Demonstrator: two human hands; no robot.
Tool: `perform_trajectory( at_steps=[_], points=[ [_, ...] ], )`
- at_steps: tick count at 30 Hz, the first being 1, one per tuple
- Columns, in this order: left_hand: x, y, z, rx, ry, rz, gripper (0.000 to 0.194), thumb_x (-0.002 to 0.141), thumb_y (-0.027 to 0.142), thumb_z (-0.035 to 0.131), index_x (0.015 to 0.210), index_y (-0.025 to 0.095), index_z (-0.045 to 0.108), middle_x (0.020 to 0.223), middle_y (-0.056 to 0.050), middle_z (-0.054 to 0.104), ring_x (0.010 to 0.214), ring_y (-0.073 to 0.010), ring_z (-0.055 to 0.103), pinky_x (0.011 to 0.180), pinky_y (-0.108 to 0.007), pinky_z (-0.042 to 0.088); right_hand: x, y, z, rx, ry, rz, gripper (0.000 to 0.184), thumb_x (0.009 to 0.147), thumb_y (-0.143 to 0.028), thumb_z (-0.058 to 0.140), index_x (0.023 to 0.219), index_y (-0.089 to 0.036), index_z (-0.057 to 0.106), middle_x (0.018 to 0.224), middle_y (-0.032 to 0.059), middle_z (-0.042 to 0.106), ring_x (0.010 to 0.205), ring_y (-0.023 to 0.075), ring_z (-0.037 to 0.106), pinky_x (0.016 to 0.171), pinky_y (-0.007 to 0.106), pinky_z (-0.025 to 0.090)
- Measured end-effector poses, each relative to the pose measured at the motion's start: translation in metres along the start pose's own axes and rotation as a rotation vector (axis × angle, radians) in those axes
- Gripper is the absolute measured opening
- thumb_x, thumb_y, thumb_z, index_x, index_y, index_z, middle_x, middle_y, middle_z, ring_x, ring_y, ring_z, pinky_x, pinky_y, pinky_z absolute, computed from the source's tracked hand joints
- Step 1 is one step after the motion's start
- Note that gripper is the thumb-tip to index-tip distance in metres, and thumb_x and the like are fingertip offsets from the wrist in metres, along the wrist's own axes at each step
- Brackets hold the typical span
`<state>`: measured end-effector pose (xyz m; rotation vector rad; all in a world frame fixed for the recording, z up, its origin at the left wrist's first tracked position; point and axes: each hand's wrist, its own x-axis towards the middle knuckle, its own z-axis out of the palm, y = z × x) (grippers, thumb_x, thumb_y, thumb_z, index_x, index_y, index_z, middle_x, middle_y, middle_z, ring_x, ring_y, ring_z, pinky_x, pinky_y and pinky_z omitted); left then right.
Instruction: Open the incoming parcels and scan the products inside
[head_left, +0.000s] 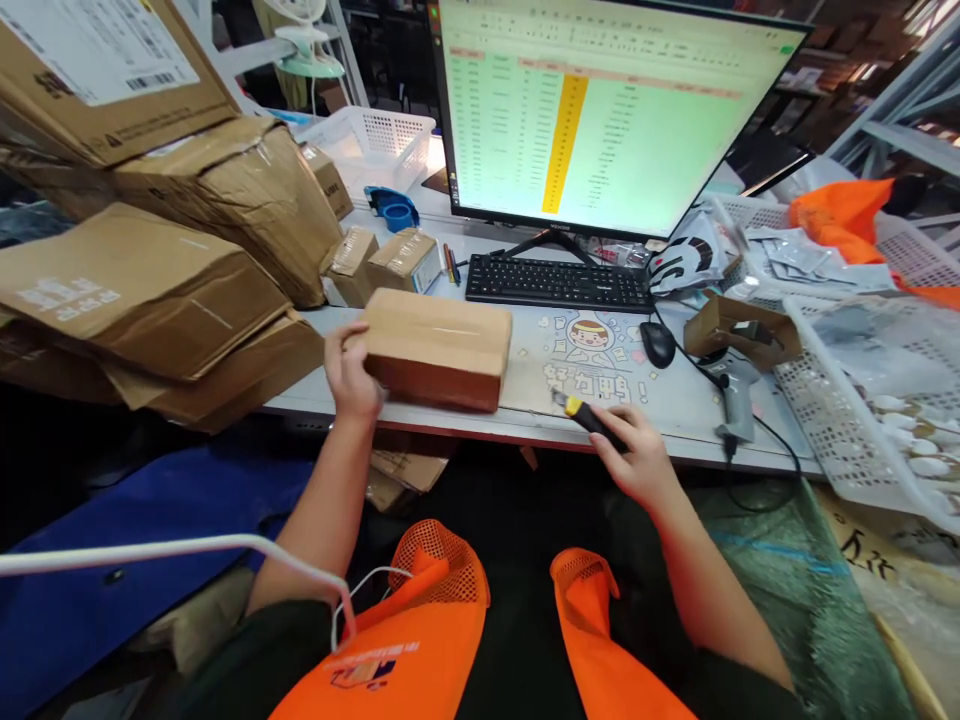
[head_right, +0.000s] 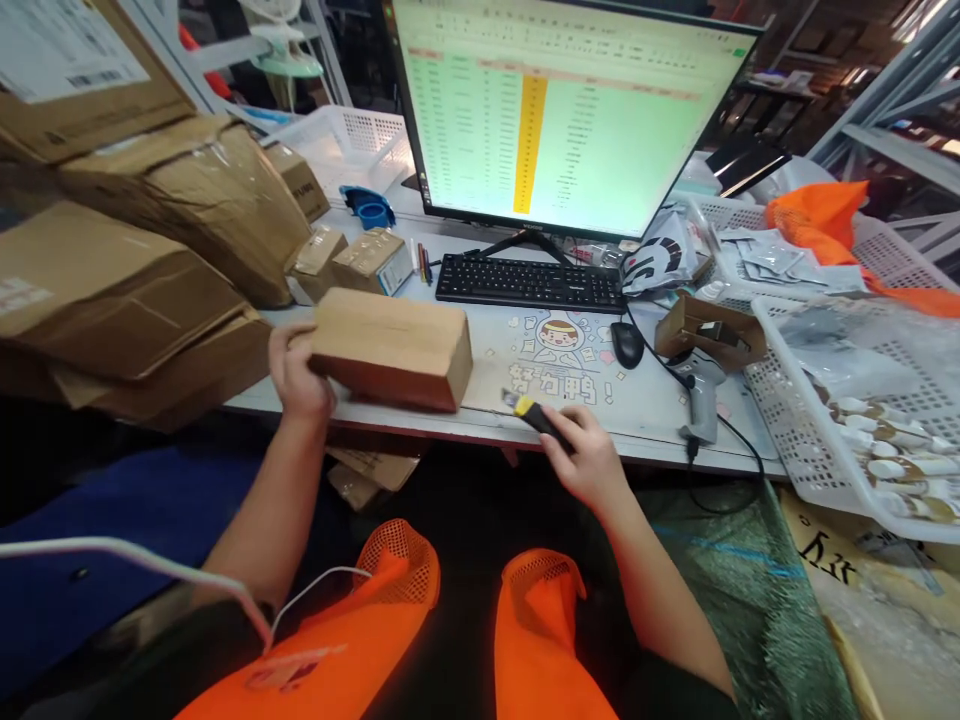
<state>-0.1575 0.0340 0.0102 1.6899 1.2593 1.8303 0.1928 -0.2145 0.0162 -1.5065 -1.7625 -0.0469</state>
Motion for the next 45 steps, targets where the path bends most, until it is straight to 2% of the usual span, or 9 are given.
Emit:
perform_trajectory(
  at_steps=[5,8,11,19,24,29,33,38,45],
  points=[
    [0.029,0.018,0.048,-0.017,-0.240,0.208,0.069,0.105,0.069,0.027,0.101,0.011,0.065,0.135,-0.015,0.064,0.140,-0.0295,0.053,0.115,-0.056,0.039,0.034,-0.034,0.008,0.017,-0.070,-0.233,0.039,0.102,-0.031,0.060,0.139,-0.021,0.068,0.112,0.0133,0.067,0.098,0.0240,0.068,0.085,0.039,0.061],
    [-0.011,0.047,0.039,0.043,-0.353,0.457,0.080,0.097,0.085,0.025,0.107,0.018,0.067,0.142,-0.015,0.061,0.153,-0.0341,0.038,0.125,-0.057,0.031,0.041,-0.041,0.011,-0.030,-0.085,-0.306,0.037,0.103,-0.032,0.060,0.136,-0.019,0.069,0.110,0.0141,0.068,0.095,0.0239,0.067,0.082,0.039,0.061],
    [-0.047,0.065,0.027,0.089,-0.384,0.638,0.080,0.090,0.091,0.035,0.119,0.021,0.062,0.132,-0.017,0.064,0.147,-0.0386,0.046,0.121,-0.061,0.037,0.042,-0.041,0.012,-0.055,-0.077,-0.320,0.038,0.103,-0.031,0.060,0.136,-0.017,0.069,0.110,0.0148,0.068,0.096,0.0239,0.067,0.082,0.039,0.061],
    [-0.055,0.065,0.035,0.106,-0.315,0.674,0.070,0.097,0.080,0.035,0.123,0.020,0.059,0.128,-0.020,0.065,0.135,-0.0378,0.054,0.115,-0.062,0.040,0.047,-0.046,0.022,-0.141,-0.003,-0.357,0.038,0.102,-0.032,0.060,0.136,-0.019,0.071,0.112,0.0150,0.069,0.098,0.0243,0.067,0.084,0.039,0.061],
    [-0.056,0.068,0.026,0.148,-0.344,0.728,0.065,0.100,0.074,0.035,0.126,0.020,0.059,0.127,-0.019,0.065,0.132,-0.0360,0.056,0.113,-0.060,0.043,0.050,0.002,0.002,-0.194,0.053,-0.228,0.038,0.101,-0.034,0.061,0.135,-0.021,0.073,0.113,0.0141,0.069,0.100,0.0253,0.068,0.087,0.040,0.060],
    [0.003,0.046,0.009,0.183,-0.529,0.628,0.074,0.098,0.080,0.036,0.130,0.021,0.067,0.144,-0.020,0.056,0.142,-0.0368,0.048,0.121,-0.059,0.037,0.030,0.041,-0.033,-0.155,0.211,0.041,0.040,0.100,-0.039,0.061,0.132,-0.019,0.074,0.106,0.0122,0.069,0.096,0.0253,0.069,0.088,0.042,0.060],
    [0.015,0.046,0.002,0.289,-0.544,0.482,0.084,0.085,0.086,0.060,0.135,0.019,0.068,0.148,-0.020,0.048,0.139,-0.0373,0.050,0.116,-0.052,0.047,0.024,-0.004,-0.041,-0.077,0.127,0.019,0.038,0.101,-0.037,0.061,0.134,-0.022,0.072,0.109,0.0115,0.070,0.098,0.0248,0.070,0.087,0.040,0.060],
    [-0.062,0.098,0.006,0.423,-0.417,0.627,0.045,0.092,0.050,0.076,0.129,0.025,0.074,0.124,-0.013,0.063,0.106,-0.0279,0.067,0.090,-0.039,0.058,0.048,-0.069,-0.048,-0.187,-0.100,-0.064,0.038,0.105,-0.037,0.056,0.138,-0.023,0.070,0.111,0.0111,0.069,0.092,0.0228,0.070,0.077,0.035,0.059],
    [-0.074,0.110,0.020,0.397,-0.401,0.708,0.038,0.096,0.046,0.073,0.126,0.023,0.076,0.114,-0.012,0.069,0.096,-0.0258,0.068,0.083,-0.037,0.057,0.085,-0.087,-0.051,-0.438,-0.297,-0.023,0.036,0.105,-0.039,0.054,0.133,-0.026,0.073,0.103,0.0105,0.068,0.077,0.0225,0.066,0.065,0.035,0.050]
  ],
)
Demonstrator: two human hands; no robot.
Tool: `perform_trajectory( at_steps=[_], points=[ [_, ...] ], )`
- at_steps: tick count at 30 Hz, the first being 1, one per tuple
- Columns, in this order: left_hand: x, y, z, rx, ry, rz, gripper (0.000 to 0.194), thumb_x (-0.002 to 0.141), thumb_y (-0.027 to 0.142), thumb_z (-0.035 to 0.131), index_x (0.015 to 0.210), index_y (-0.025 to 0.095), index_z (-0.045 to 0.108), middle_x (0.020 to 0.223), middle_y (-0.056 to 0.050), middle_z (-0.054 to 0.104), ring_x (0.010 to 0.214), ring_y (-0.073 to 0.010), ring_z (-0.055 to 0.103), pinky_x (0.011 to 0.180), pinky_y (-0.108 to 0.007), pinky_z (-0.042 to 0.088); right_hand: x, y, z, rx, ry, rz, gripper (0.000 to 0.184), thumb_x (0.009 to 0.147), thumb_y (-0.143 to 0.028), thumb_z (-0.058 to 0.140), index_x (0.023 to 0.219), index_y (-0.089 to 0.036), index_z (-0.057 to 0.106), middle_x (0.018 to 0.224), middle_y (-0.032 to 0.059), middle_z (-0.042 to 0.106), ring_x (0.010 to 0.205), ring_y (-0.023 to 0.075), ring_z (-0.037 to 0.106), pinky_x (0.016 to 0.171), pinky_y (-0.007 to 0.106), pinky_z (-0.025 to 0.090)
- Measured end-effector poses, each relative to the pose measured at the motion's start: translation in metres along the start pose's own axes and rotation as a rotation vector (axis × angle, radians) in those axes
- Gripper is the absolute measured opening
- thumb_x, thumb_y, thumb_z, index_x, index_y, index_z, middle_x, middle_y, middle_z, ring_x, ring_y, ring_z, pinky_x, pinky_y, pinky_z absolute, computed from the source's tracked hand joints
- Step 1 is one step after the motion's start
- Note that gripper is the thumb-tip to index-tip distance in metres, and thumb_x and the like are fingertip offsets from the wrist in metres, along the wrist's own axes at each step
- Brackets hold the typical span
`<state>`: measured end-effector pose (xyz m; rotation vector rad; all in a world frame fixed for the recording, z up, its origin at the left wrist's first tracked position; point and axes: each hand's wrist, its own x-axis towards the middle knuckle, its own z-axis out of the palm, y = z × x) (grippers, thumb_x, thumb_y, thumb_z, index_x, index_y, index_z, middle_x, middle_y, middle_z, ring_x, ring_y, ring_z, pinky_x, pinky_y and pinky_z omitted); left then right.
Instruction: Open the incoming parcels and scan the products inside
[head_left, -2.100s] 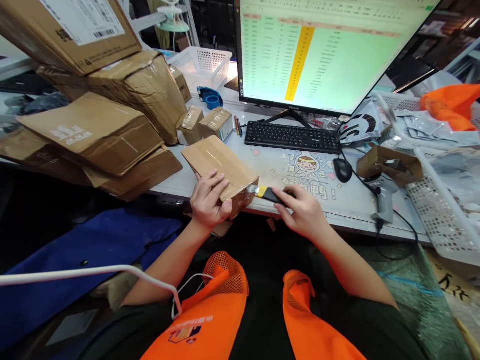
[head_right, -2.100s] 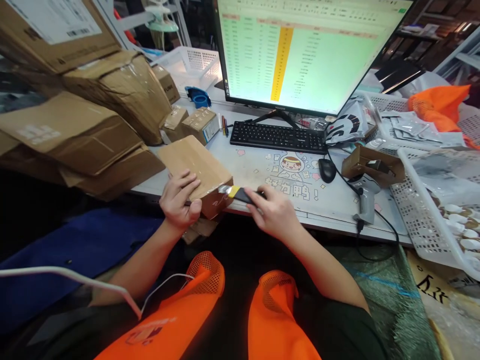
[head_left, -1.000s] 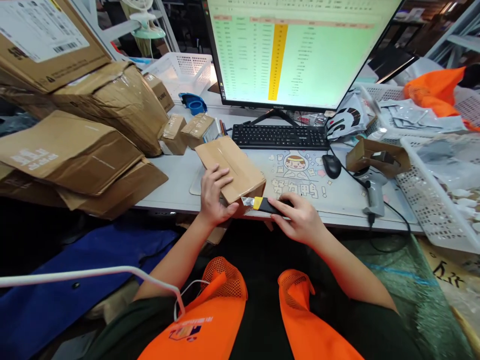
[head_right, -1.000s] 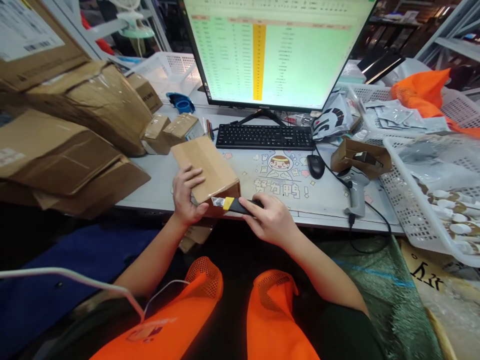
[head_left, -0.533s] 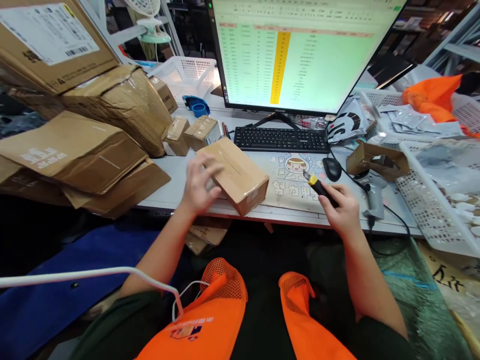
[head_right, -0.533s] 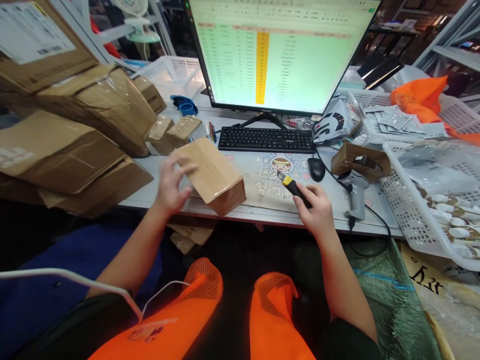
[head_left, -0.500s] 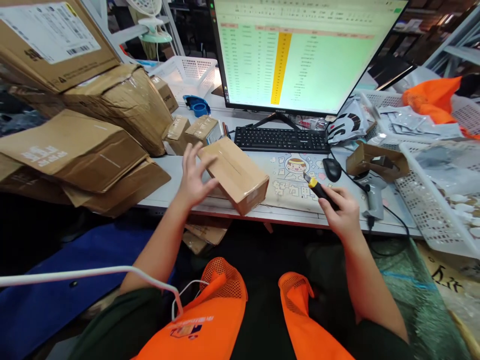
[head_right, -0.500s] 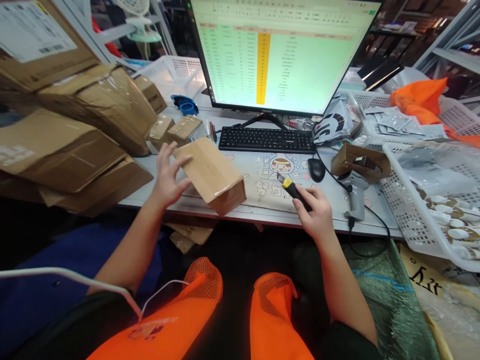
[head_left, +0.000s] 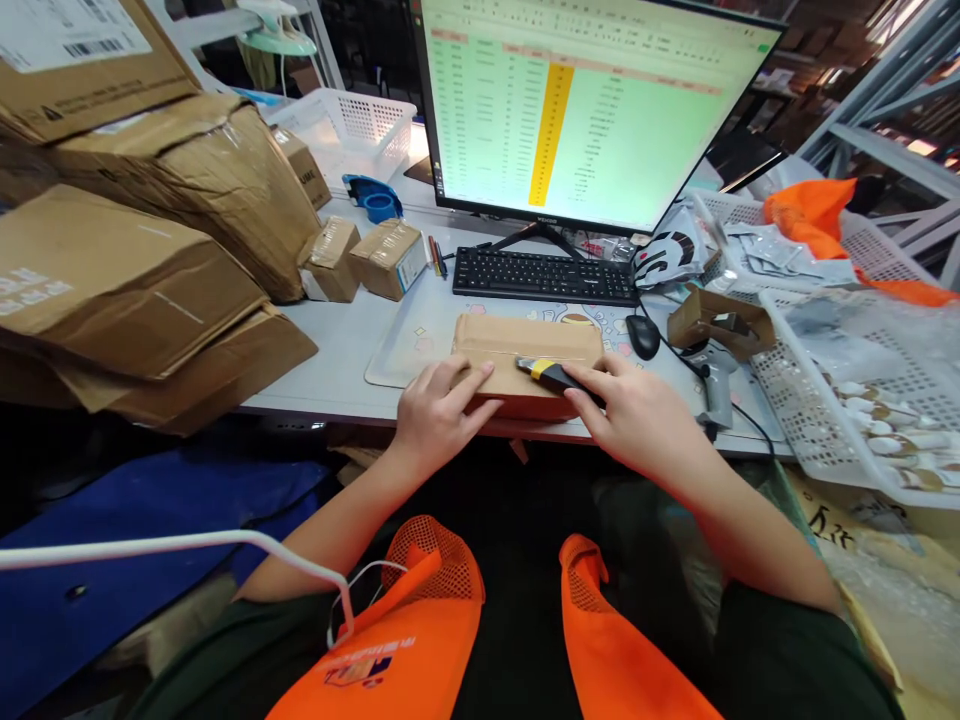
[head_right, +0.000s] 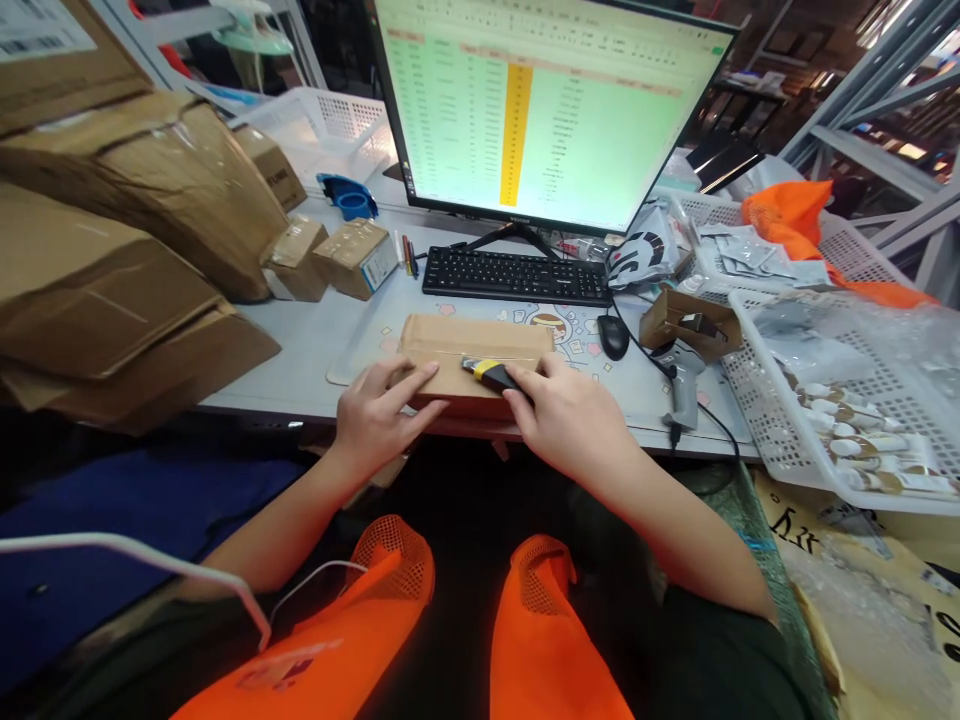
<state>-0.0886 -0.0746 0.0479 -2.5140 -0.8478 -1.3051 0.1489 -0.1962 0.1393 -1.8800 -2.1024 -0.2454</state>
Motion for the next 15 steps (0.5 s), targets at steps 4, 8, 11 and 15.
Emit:
perform_trajectory(
  at_steps=[4,8,11,15],
  points=[
    [0.004,-0.006,0.003,0.013,0.043,0.058,0.038,0.096,0.044,0.073,0.124,0.019,0.076,0.112,-0.013,0.070,0.093,-0.0250,0.069,0.081,-0.036,0.057,0.016,-0.013,-0.008,-0.079,-0.047,0.018,0.035,0.105,-0.038,0.053,0.130,-0.026,0.074,0.099,0.0106,0.068,0.074,0.0221,0.064,0.063,0.034,0.045],
    [0.001,-0.005,-0.003,0.000,0.021,0.039,0.036,0.097,0.044,0.072,0.124,0.020,0.076,0.112,-0.012,0.071,0.091,-0.0244,0.070,0.078,-0.035,0.056,-0.007,0.022,-0.032,-0.138,-0.030,0.065,0.035,0.103,-0.044,0.054,0.124,-0.028,0.078,0.085,0.0077,0.065,0.066,0.0207,0.059,0.063,0.034,0.043],
    [0.011,-0.008,-0.016,0.007,-0.044,0.053,0.037,0.099,0.049,0.068,0.119,0.020,0.078,0.111,-0.012,0.072,0.087,-0.0242,0.070,0.072,-0.036,0.053,-0.048,0.082,-0.032,-0.191,-0.045,0.249,0.041,0.100,-0.051,0.054,0.116,-0.026,0.082,0.074,0.0072,0.065,0.064,0.0222,0.059,0.066,0.036,0.045],
    [0.068,-0.016,-0.016,-0.008,-0.272,0.170,0.037,0.101,0.051,0.060,0.101,0.020,0.081,0.096,-0.011,0.073,0.086,-0.0273,0.067,0.074,-0.039,0.049,-0.068,0.141,0.027,-0.083,-0.143,0.565,0.040,0.093,-0.048,0.059,0.109,-0.022,0.085,0.087,0.0120,0.077,0.078,0.0280,0.069,0.071,0.037,0.051]
  ],
)
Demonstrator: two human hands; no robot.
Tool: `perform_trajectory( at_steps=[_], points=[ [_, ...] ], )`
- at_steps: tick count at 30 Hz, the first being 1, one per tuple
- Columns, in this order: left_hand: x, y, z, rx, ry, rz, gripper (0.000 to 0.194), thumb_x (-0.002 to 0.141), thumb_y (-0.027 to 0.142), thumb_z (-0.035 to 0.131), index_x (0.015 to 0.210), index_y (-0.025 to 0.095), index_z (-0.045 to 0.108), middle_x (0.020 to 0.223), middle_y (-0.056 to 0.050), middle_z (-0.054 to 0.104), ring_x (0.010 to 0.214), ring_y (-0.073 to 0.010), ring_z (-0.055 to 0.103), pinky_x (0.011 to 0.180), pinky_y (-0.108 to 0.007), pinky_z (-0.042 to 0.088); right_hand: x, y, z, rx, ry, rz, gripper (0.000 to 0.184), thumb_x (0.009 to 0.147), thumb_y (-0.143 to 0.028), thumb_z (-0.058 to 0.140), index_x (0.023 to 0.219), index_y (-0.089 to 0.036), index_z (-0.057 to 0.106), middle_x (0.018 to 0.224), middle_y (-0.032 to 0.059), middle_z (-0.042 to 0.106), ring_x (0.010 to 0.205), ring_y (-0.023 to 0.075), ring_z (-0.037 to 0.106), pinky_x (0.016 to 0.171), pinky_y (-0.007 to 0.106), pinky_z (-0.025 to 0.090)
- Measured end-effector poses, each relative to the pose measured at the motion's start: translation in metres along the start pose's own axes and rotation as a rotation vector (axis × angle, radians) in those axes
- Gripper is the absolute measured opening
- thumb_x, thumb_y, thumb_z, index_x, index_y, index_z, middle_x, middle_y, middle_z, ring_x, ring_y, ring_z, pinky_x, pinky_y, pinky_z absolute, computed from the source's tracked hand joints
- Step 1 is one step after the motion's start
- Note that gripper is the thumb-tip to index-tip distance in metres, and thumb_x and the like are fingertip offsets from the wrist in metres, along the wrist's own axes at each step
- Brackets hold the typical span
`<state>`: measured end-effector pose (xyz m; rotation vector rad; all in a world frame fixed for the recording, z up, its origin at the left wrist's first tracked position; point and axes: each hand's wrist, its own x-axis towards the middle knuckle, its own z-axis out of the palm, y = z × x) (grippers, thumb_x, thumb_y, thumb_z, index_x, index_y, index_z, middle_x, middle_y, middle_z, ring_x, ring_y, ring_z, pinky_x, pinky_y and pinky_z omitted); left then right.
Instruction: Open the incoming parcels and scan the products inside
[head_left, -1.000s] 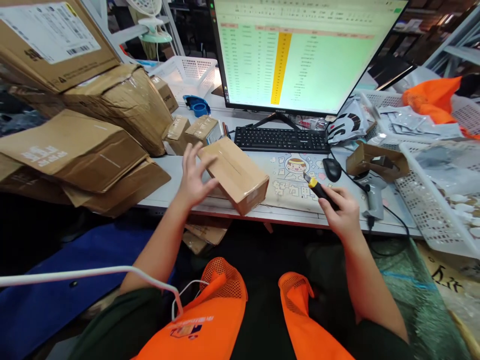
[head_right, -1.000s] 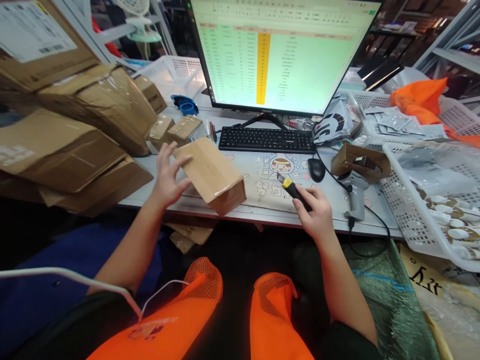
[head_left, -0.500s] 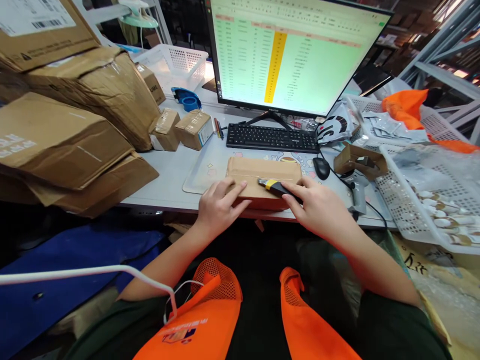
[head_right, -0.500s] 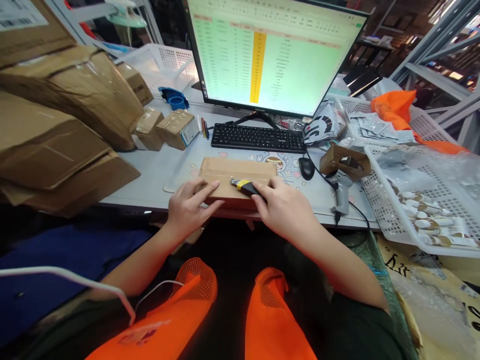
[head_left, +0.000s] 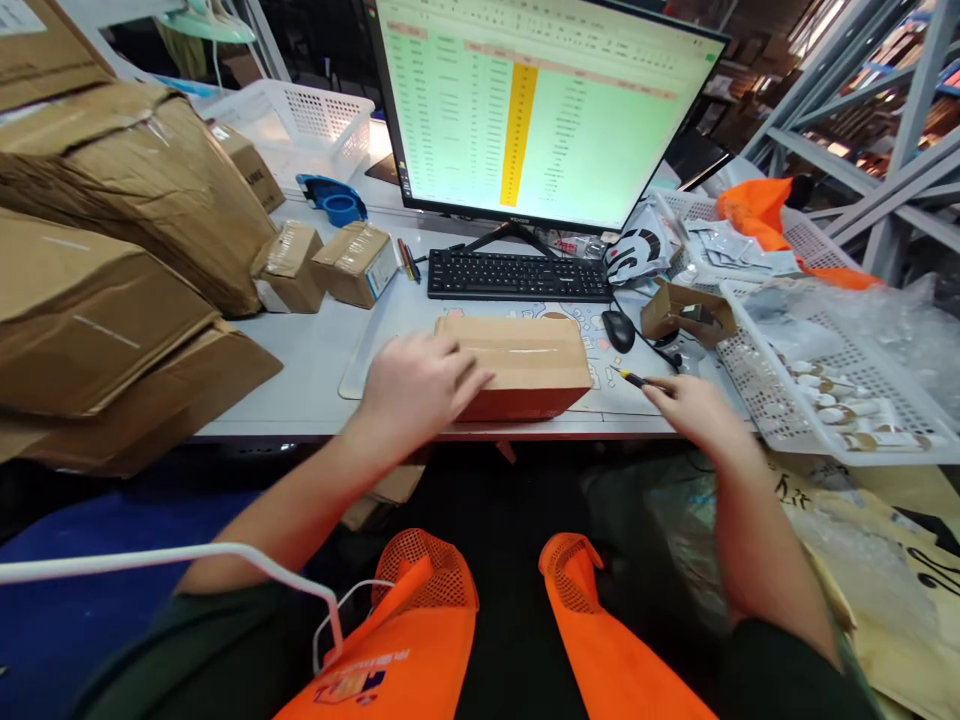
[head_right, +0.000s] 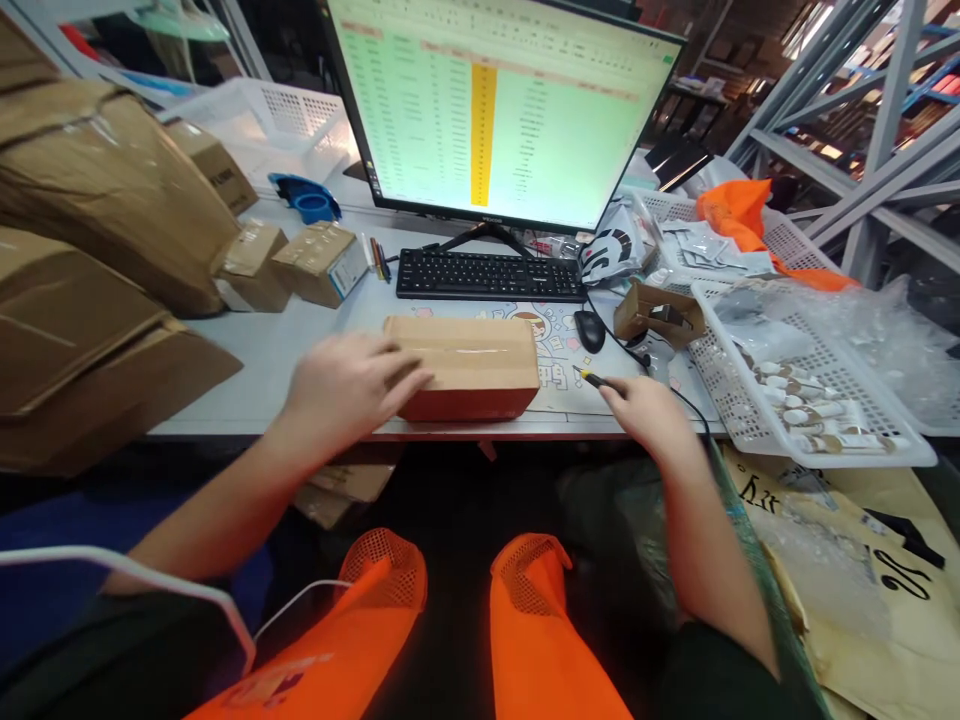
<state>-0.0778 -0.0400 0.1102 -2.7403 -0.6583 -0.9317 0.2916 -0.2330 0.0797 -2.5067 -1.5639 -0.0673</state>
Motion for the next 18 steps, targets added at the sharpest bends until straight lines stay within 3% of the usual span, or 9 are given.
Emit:
perform_trajectory(
  at_steps=[2,4,7,10,13,15,18],
  points=[
    [0.045,-0.009,0.004,-0.071,-0.162,0.102,0.037,0.095,0.051,0.067,0.111,0.020,0.080,0.106,-0.012,0.074,0.098,-0.0312,0.067,0.082,-0.040,0.050,0.019,-0.008,0.038,0.148,0.002,0.063,0.045,0.094,-0.047,0.057,0.115,-0.017,0.082,0.101,0.0165,0.079,0.093,0.0298,0.072,0.082,0.039,0.055],
    [0.089,-0.016,0.014,-0.169,-0.378,0.188,0.048,0.087,0.052,0.073,0.126,0.023,0.076,0.110,-0.010,0.076,0.099,-0.0308,0.068,0.083,-0.037,0.050,0.035,-0.031,0.065,0.280,0.102,0.085,0.056,0.097,-0.052,0.051,0.121,-0.010,0.079,0.113,0.0227,0.076,0.107,0.0312,0.070,0.096,0.044,0.055],
    [0.131,-0.015,0.027,-0.172,-0.616,0.269,0.063,0.082,0.052,0.075,0.141,0.029,0.068,0.098,-0.007,0.077,0.086,-0.0288,0.070,0.077,-0.034,0.049,0.042,-0.070,0.075,0.580,0.253,-0.010,0.074,0.102,-0.067,0.038,0.135,-0.009,0.069,0.132,0.0248,0.068,0.122,0.0303,0.066,0.105,0.047,0.054],
    [0.141,-0.004,0.032,-0.043,-0.652,0.313,0.070,0.076,0.044,0.078,0.142,0.028,0.066,0.092,-0.008,0.076,0.080,-0.0308,0.070,0.074,-0.036,0.049,0.033,-0.104,0.063,0.828,0.191,-0.173,0.084,0.098,-0.076,0.046,0.155,-0.014,0.052,0.151,0.0214,0.058,0.134,0.0311,0.060,0.111,0.049,0.052],
    [0.136,0.009,0.033,-0.001,-0.641,0.312,0.067,0.071,0.032,0.077,0.137,0.024,0.068,0.079,-0.007,0.072,0.069,-0.0299,0.066,0.069,-0.037,0.049,0.019,-0.126,0.052,0.857,0.150,-0.188,0.094,0.092,-0.074,0.060,0.163,-0.015,0.040,0.162,0.0210,0.046,0.148,0.0342,0.048,0.122,0.053,0.042],
    [0.135,0.009,0.032,-0.043,-0.619,0.292,0.062,0.074,0.027,0.072,0.135,0.023,0.068,0.071,-0.006,0.068,0.062,-0.0285,0.063,0.066,-0.037,0.048,0.013,-0.133,0.048,0.889,0.160,-0.193,0.089,0.095,-0.069,0.060,0.162,-0.014,0.040,0.162,0.0219,0.046,0.150,0.0339,0.046,0.124,0.054,0.040],
    [0.146,-0.009,0.028,-0.180,-0.622,0.221,0.049,0.081,0.029,0.064,0.129,0.024,0.070,0.073,-0.005,0.067,0.061,-0.0263,0.062,0.068,-0.037,0.050,0.009,-0.133,0.047,0.924,0.215,-0.275,0.075,0.099,-0.059,0.059,0.158,-0.015,0.045,0.163,0.0214,0.045,0.152,0.0326,0.044,0.125,0.054,0.038]
  ],
)
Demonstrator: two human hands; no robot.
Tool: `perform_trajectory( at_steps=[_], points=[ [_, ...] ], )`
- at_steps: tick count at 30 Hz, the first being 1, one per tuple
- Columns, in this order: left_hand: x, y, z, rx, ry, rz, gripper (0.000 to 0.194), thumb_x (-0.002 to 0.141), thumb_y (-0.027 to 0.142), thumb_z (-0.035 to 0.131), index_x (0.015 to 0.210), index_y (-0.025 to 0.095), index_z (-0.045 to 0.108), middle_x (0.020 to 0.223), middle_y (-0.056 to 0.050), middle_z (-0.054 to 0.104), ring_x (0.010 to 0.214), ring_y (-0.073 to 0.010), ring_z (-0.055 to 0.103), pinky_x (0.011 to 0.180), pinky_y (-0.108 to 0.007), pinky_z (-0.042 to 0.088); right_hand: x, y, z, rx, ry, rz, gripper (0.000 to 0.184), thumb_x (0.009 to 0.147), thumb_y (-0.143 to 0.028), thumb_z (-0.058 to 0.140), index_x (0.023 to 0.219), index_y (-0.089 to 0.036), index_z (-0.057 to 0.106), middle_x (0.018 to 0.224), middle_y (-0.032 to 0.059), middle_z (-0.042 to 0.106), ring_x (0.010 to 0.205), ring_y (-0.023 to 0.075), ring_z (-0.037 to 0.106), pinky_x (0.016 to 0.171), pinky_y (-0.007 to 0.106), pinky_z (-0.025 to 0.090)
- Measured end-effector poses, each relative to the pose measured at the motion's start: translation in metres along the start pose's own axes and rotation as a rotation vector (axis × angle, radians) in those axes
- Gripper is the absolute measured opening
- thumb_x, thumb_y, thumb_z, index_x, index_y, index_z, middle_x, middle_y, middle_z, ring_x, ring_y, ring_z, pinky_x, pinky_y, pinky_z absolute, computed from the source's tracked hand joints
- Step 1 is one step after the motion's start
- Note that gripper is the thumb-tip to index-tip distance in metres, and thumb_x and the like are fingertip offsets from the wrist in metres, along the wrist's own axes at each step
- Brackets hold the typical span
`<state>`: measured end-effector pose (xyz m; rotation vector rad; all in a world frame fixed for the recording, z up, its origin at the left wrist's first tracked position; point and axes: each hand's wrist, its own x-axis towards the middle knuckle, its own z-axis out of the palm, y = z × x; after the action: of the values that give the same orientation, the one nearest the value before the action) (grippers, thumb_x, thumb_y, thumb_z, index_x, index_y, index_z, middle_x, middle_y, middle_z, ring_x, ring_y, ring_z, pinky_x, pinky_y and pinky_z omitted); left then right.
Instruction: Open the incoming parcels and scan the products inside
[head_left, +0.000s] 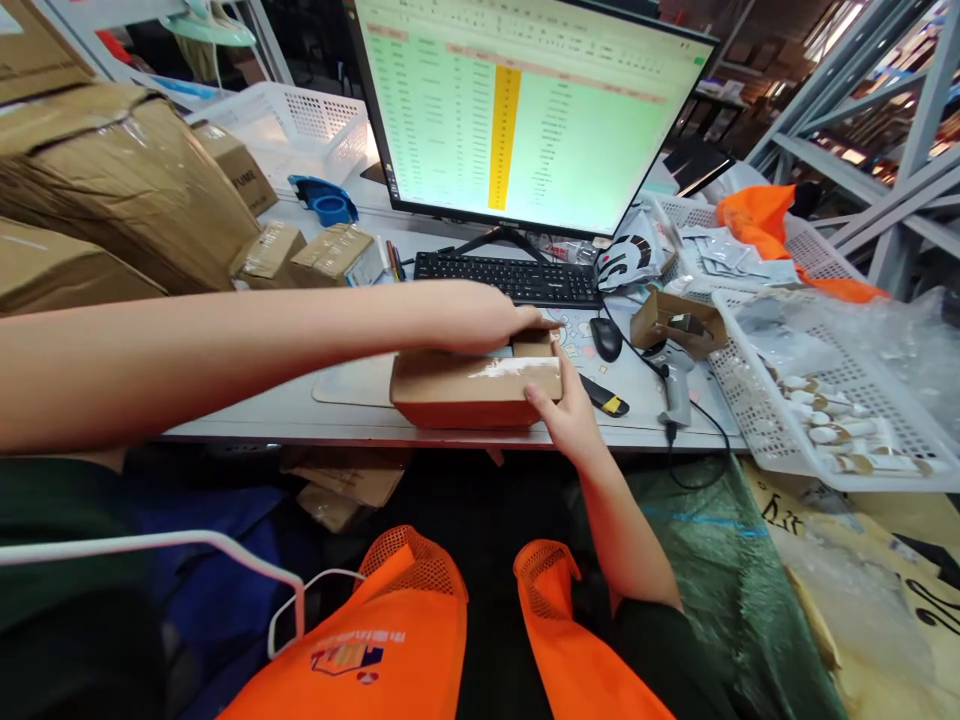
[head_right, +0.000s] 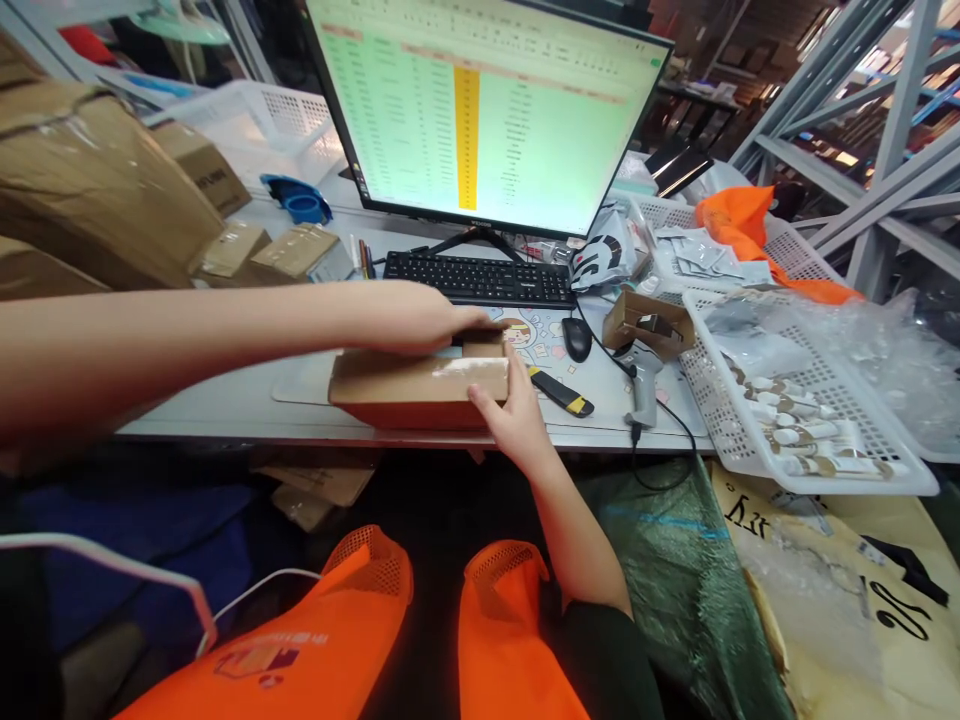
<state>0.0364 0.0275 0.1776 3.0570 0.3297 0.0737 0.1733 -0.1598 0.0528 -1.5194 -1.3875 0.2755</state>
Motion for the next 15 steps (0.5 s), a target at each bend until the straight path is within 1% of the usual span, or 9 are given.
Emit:
perform_trajectory(
  at_steps=[2,5,7,9,10,12,13,14,15],
  points=[
    [0.003,-0.020,-0.009,-0.093,-0.043,-0.039,0.043,0.086,0.035,0.058,0.126,0.023,0.070,0.088,-0.006,0.072,0.071,-0.0255,0.066,0.076,-0.037,0.052,-0.002,0.006,-0.001,0.019,0.059,-0.139,0.057,0.100,-0.050,0.061,0.148,-0.020,0.056,0.160,0.0178,0.049,0.152,0.0314,0.044,0.125,0.056,0.039],
    [0.011,-0.047,-0.008,-0.134,-0.100,-0.122,0.048,0.097,0.046,0.044,0.126,0.017,0.069,0.111,-0.010,0.073,0.094,-0.0259,0.068,0.091,-0.036,0.051,-0.009,0.025,-0.001,0.039,0.122,-0.469,0.025,0.102,-0.038,0.058,0.121,-0.029,0.071,0.142,0.0095,0.067,0.145,0.0289,0.054,0.122,0.059,0.042],
    [0.016,-0.059,0.003,-0.172,-0.139,-0.184,0.056,0.103,0.050,0.032,0.122,0.013,0.070,0.117,-0.013,0.073,0.102,-0.0254,0.067,0.097,-0.034,0.049,-0.015,0.042,-0.003,0.000,0.097,-0.645,0.023,0.102,-0.033,0.057,0.118,-0.033,0.074,0.134,0.0071,0.072,0.140,0.0282,0.059,0.118,0.059,0.047],
    [0.018,-0.063,0.015,-0.208,-0.167,-0.228,0.058,0.103,0.050,0.031,0.115,0.012,0.072,0.119,-0.013,0.074,0.105,-0.0243,0.067,0.096,-0.031,0.049,-0.020,0.052,-0.012,-0.061,0.041,-0.722,0.031,0.100,-0.031,0.058,0.127,-0.035,0.073,0.138,0.0075,0.070,0.140,0.0295,0.059,0.117,0.060,0.047],
    [0.015,-0.062,0.019,-0.193,-0.119,-0.232,0.055,0.102,0.049,0.034,0.115,0.012,0.073,0.119,-0.013,0.074,0.107,-0.0245,0.067,0.096,-0.031,0.049,-0.020,0.053,-0.019,-0.087,0.003,-0.730,0.036,0.100,-0.031,0.057,0.133,-0.035,0.071,0.141,0.0082,0.069,0.142,0.0306,0.057,0.120,0.062,0.043],
    [-0.001,-0.055,0.020,-0.079,0.124,-0.172,0.047,0.100,0.045,0.042,0.115,0.014,0.074,0.123,-0.014,0.072,0.112,-0.0274,0.066,0.100,-0.037,0.049,-0.012,0.044,-0.038,-0.098,-0.130,-0.696,0.042,0.102,-0.033,0.049,0.139,-0.033,0.069,0.143,0.0090,0.068,0.143,0.0318,0.056,0.126,0.067,0.031],
    [-0.015,-0.049,0.018,-0.014,0.259,-0.095,0.043,0.100,0.044,0.045,0.114,0.016,0.075,0.124,-0.015,0.072,0.115,-0.0292,0.065,0.103,-0.042,0.048,-0.004,0.035,-0.047,-0.077,-0.226,-0.658,0.043,0.104,-0.034,0.045,0.139,-0.032,0.069,0.139,0.0089,0.069,0.140,0.0311,0.058,0.127,0.067,0.028],
    [-0.031,-0.041,0.016,0.027,0.352,0.006,0.039,0.100,0.042,0.048,0.112,0.018,0.076,0.125,-0.014,0.071,0.118,-0.0301,0.065,0.106,-0.045,0.047,0.006,0.025,-0.055,-0.041,-0.328,-0.612,0.043,0.106,-0.036,0.041,0.136,-0.031,0.071,0.135,0.0085,0.072,0.135,0.0296,0.061,0.127,0.065,0.029],
    [-0.049,-0.034,0.016,0.037,0.387,0.113,0.035,0.101,0.042,0.049,0.108,0.020,0.076,0.125,-0.013,0.072,0.121,-0.0301,0.064,0.109,-0.047,0.045,0.018,0.013,-0.061,-0.005,-0.421,-0.569,0.044,0.107,-0.038,0.039,0.132,-0.030,0.074,0.132,0.0083,0.072,0.132,0.0282,0.062,0.126,0.062,0.032]
  ],
)
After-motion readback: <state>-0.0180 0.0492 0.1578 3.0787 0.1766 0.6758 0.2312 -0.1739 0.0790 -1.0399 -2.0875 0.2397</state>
